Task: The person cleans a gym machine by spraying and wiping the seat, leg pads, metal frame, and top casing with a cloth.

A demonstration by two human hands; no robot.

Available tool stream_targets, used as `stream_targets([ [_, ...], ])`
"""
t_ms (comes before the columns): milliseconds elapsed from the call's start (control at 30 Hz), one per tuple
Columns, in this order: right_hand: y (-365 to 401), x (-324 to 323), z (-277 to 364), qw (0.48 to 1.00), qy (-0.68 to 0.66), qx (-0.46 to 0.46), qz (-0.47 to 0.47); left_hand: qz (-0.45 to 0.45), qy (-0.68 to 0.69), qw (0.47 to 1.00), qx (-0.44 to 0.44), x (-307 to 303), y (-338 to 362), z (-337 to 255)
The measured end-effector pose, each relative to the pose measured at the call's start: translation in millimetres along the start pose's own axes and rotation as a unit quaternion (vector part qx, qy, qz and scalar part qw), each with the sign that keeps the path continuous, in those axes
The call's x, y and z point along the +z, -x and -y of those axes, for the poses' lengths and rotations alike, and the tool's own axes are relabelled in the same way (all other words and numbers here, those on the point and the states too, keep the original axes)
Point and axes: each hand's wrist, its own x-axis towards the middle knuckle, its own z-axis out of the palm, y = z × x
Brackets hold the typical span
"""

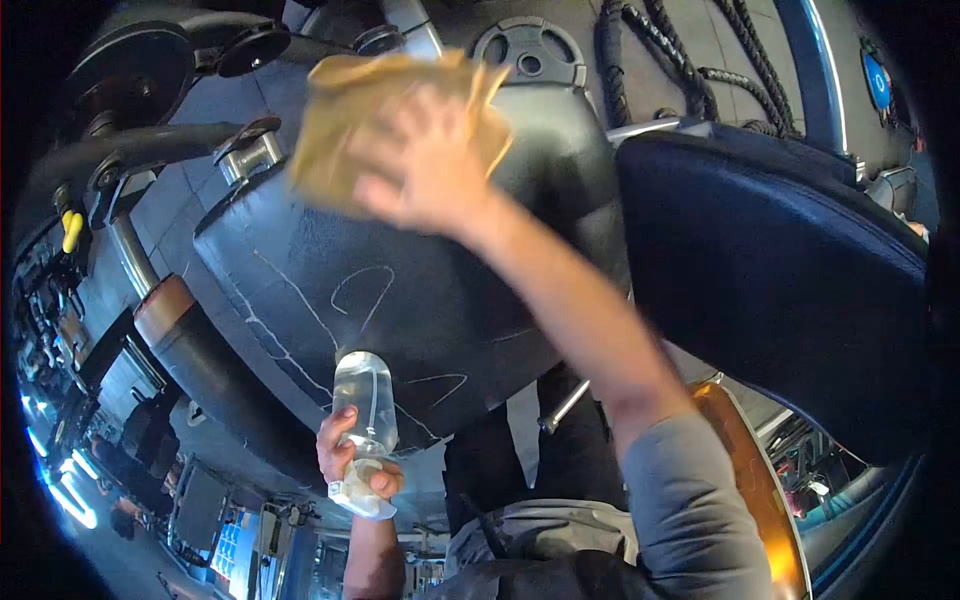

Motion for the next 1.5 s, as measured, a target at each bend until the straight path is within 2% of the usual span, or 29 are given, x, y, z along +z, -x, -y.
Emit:
stream_targets([
  [33,-16.6,-7.0,-35.5,0.993,0.060,0.096,0.020,0.004,-0.004,1.000,-0.004,-1.5,0.4,-2.5],
  [67,-32.9,-31.9,-65.6,0.968,0.107,0.205,0.099,-0.012,0.001,1.000,-0.006,-0.3,2.8,-2.0],
  [100,-37.9,-47.4,-94.9,0.931,0.083,0.338,0.107,-0.011,0.001,1.000,-0.004,-0.3,4.7,-1.7],
  [167,-14.8,-42.1,-138.1,0.934,0.108,0.337,0.042,-0.017,0.005,1.000,0.004,0.7,3.4,0.7],
  [200,-3.9,-32.3,-136.1,0.944,0.136,0.300,-0.030,-0.012,-0.002,1.000,0.008,1.0,2.6,0.8],
  [233,10.6,-25.1,-128.1,0.947,0.163,0.259,-0.101,-0.009,-0.003,1.000,0.007,1.9,2.9,0.8],
  [267,22.5,-17.6,-108.4,0.939,0.154,0.268,-0.149,-0.006,-0.005,1.000,0.006,1.9,2.6,1.3],
  [333,58.2,-18.4,-59.9,0.954,0.138,0.226,-0.142,0.000,-0.011,1.000,0.013,0.4,3.0,3.4],
  [400,119.1,-27.8,1.3,0.975,0.026,0.214,-0.056,-0.009,0.001,1.000,0.023,1.5,3.5,6.5],
  [433,162.8,-17.8,23.0,0.965,-0.001,0.260,0.025,-0.015,0.006,1.000,0.026,2.9,3.6,6.9],
  [467,189.0,-31.5,51.2,0.964,-0.023,0.255,0.076,-0.010,0.002,1.000,0.026,2.9,2.7,5.9],
  [500,201.2,-50.0,68.6,0.949,0.007,0.238,0.205,-0.003,-0.004,1.000,0.024,1.1,1.9,4.1],
  [600,166.1,-60.7,46.3,0.978,0.032,0.160,0.130,-0.001,-0.011,0.999,0.031,0.4,2.0,5.6],
  [633,131.4,-50.2,18.5,0.978,0.078,0.147,0.121,-0.003,-0.009,0.999,0.033,2.1,3.6,6.7],
  [667,100.5,-34.3,-9.8,0.978,0.139,0.154,0.033,-0.013,-0.005,0.999,0.034,3.5,4.5,7.9],
  [700,45.4,-43.9,-26.7,0.952,0.206,0.210,0.085,-0.014,-0.008,0.999,0.027,4.4,4.5,6.5],
  [767,-16.4,-40.8,-66.5,0.958,0.173,0.230,-0.006,-0.010,-0.017,1.000,0.016,1.5,2.1,2.4],
  [800,-27.7,-34.3,-87.8,0.958,0.196,0.210,0.003,-0.016,-0.005,1.000,0.016,3.5,1.2,1.9],
  [900,-13.4,-35.8,-80.0,0.961,0.189,0.199,-0.021,-0.025,-0.035,0.999,0.032,5.2,1.5,3.6],
  [967,41.0,-32.4,-51.4,0.961,0.203,0.183,-0.040,-0.034,-0.029,0.998,0.041,6.1,4.6,7.7],
  [1000,91.3,-28.9,-34.9,0.965,0.215,0.148,-0.017,-0.032,-0.029,0.998,0.042,6.3,4.7,8.2],
  [1033,134.7,-48.8,-4.0,0.967,0.115,0.204,0.102,-0.031,-0.028,0.998,0.042,7.2,4.2,8.7],
  [1100,234.6,-67.1,37.7,0.966,0.186,0.134,0.121,-0.018,-0.024,0.999,0.038,5.9,4.0,8.1],
  [1167,299.9,-82.0,65.6,0.890,0.051,0.248,0.379,-0.018,-0.026,0.999,0.036,5.8,3.1,5.8],
  [1267,285.6,-74.1,61.2,0.905,0.050,0.264,0.329,-0.013,-0.038,0.999,0.030,3.0,1.2,2.7],
  [1333,233.7,-52.1,27.8,0.977,0.135,0.142,0.088,-0.024,-0.037,0.999,0.030,6.0,3.5,3.9],
  [1367,182.0,-48.3,18.8,0.959,0.126,0.240,0.086,-0.035,-0.036,0.998,0.032,8.3,5.2,4.5],
  [1433,91.5,-44.8,-16.3,0.966,0.104,0.237,0.023,-0.044,-0.036,0.998,0.000,8.8,8.0,2.7],
  [1500,46.8,-44.7,-34.4,0.965,0.139,0.221,-0.025,-0.068,0.003,0.997,-0.019,12.7,10.4,4.8],
])
